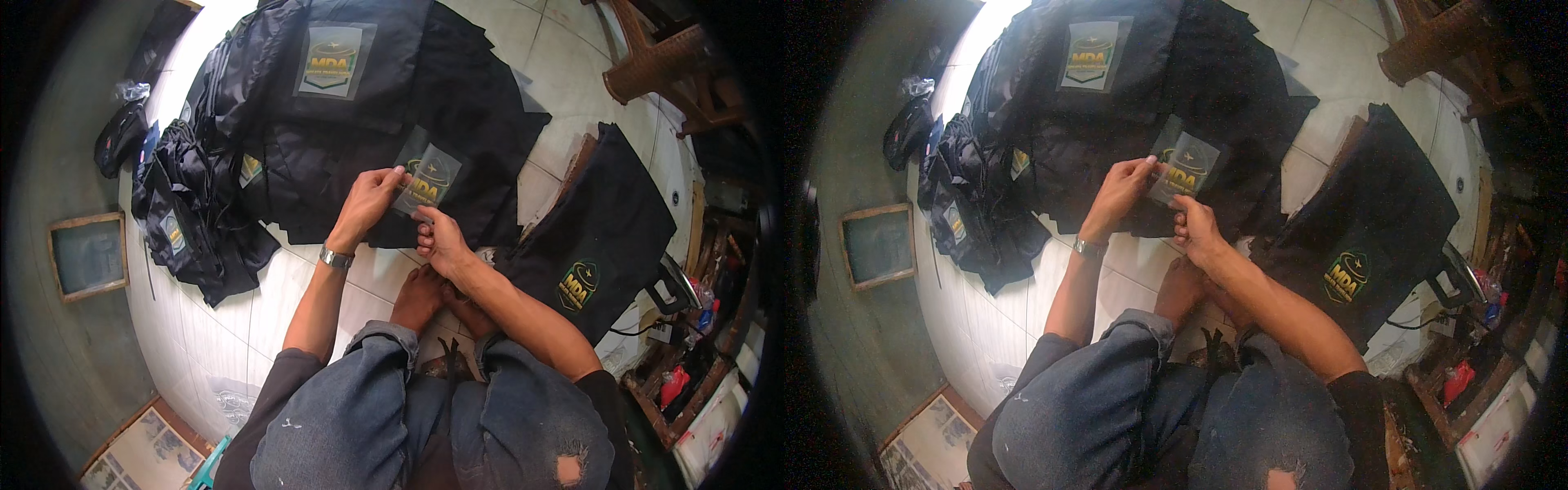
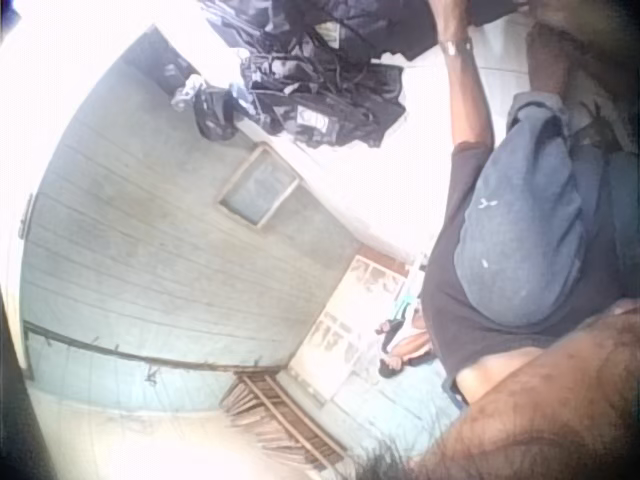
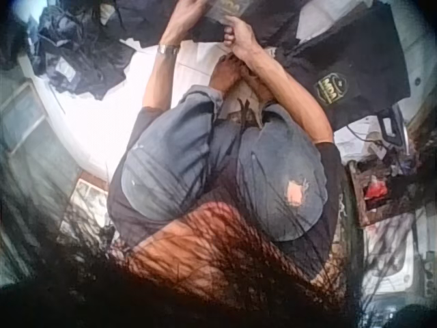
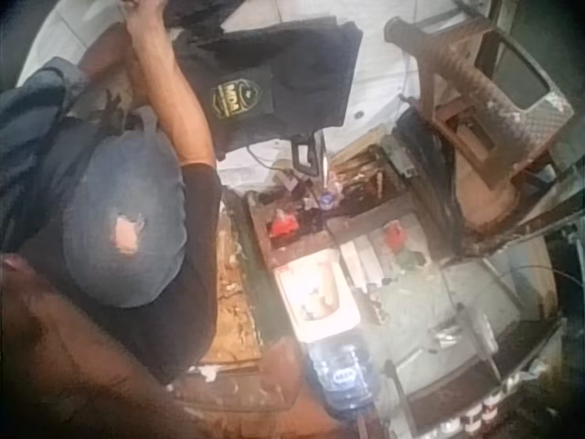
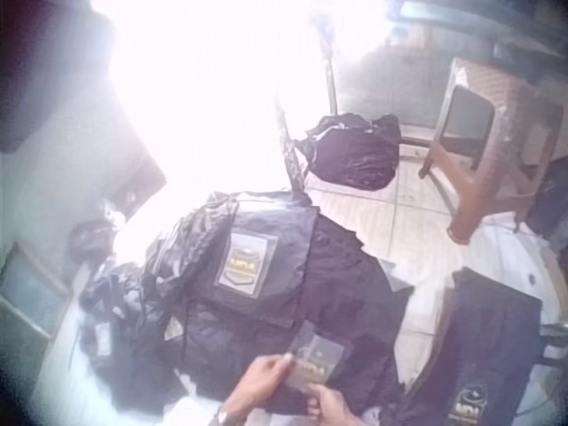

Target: The person sits on the floor and repeatedly places a transparent transfer sheet with a logo onto black fabric pieces. They use a handheld iron to press the sheet, then peel it off to reveal the applied logo. The process is repeated on multiple fabric items.

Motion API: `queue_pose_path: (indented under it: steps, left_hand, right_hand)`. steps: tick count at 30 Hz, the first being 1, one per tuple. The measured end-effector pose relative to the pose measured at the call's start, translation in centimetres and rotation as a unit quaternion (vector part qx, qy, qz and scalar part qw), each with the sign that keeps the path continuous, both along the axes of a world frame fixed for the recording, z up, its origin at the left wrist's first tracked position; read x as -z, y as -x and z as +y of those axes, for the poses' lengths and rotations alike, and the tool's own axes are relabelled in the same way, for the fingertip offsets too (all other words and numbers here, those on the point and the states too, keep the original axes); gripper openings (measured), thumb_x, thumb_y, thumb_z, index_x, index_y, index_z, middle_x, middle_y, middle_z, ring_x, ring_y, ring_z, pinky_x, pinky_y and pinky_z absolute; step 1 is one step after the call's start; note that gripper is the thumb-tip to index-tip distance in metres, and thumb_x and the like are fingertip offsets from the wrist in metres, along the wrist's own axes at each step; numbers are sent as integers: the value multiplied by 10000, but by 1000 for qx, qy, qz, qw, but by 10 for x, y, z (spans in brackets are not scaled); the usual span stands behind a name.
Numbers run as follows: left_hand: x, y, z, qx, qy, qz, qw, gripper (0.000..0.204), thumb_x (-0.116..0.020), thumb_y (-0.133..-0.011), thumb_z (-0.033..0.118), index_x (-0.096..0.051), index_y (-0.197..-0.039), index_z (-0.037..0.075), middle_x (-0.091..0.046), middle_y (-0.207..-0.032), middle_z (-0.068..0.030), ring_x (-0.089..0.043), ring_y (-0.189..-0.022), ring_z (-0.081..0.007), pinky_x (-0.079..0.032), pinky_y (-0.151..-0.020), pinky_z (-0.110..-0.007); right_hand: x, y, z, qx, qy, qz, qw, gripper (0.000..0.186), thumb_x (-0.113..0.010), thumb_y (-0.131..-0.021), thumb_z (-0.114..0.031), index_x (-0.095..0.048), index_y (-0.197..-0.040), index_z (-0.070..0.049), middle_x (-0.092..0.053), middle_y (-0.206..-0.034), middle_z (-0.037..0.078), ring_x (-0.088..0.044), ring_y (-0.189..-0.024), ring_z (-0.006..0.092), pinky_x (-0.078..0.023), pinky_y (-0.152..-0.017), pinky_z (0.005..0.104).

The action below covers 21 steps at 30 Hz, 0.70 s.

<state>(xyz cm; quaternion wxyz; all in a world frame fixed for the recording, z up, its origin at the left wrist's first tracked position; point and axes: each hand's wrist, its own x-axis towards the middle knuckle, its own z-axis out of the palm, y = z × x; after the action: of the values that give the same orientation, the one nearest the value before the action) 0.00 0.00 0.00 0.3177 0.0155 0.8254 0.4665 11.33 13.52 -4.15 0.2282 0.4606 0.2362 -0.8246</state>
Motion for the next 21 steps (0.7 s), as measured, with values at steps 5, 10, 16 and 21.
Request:
queue_pose_path:
  steps: [5, 10, 16, 21]
  left_hand:
    - [-11, 8, 4, 51, 81, 4, 995, 553, -549, -1047, 465, -745, -1047, -52, -522, -631, -63, -464, -636, -128, -396, -604, -362]
    - [-22, 10, 9, 84, 119, -5, 989, 581, -568, -1031, 482, -736, -1056, -74, -576, -650, -118, -527, -636, -161, -446, -631, -388]
    - [-24, 11, 13, 85, 118, 0, 989, 579, -580, -1023, 476, -734, -1067, -81, -604, -648, -151, -570, -634, -186, -477, -652, -391]
    - [-16, 17, 14, 93, 89, -6, 992, 597, -583, -1018, 496, -739, -1084, -76, -625, -675, -158, -594, -664, -193, -488, -668, -391]
  right_hand:
    - [-3, 0, -1, 1, -4, 1, 1000, 246, -631, -981, -309, -632, -1037, -70, -432, -679, -49, -361, -529, 78, -298, -511, 270]
    - [-3, 2, -1, 1, -2, 1, 1000, 246, -627, -985, -305, -623, -1030, -63, -428, -678, -49, -358, -528, 75, -296, -510, 271]
    - [-2, 1, -2, 4, -3, 5, 1000, 249, -637, -977, -312, -618, -1025, -68, -419, -675, -52, -352, -525, 75, -290, -511, 272]
    - [-3, 2, -3, 4, -5, 7, 1000, 249, -640, -971, -313, -615, -1029, -72, -414, -677, -53, -354, -532, 75, -280, -513, 273]
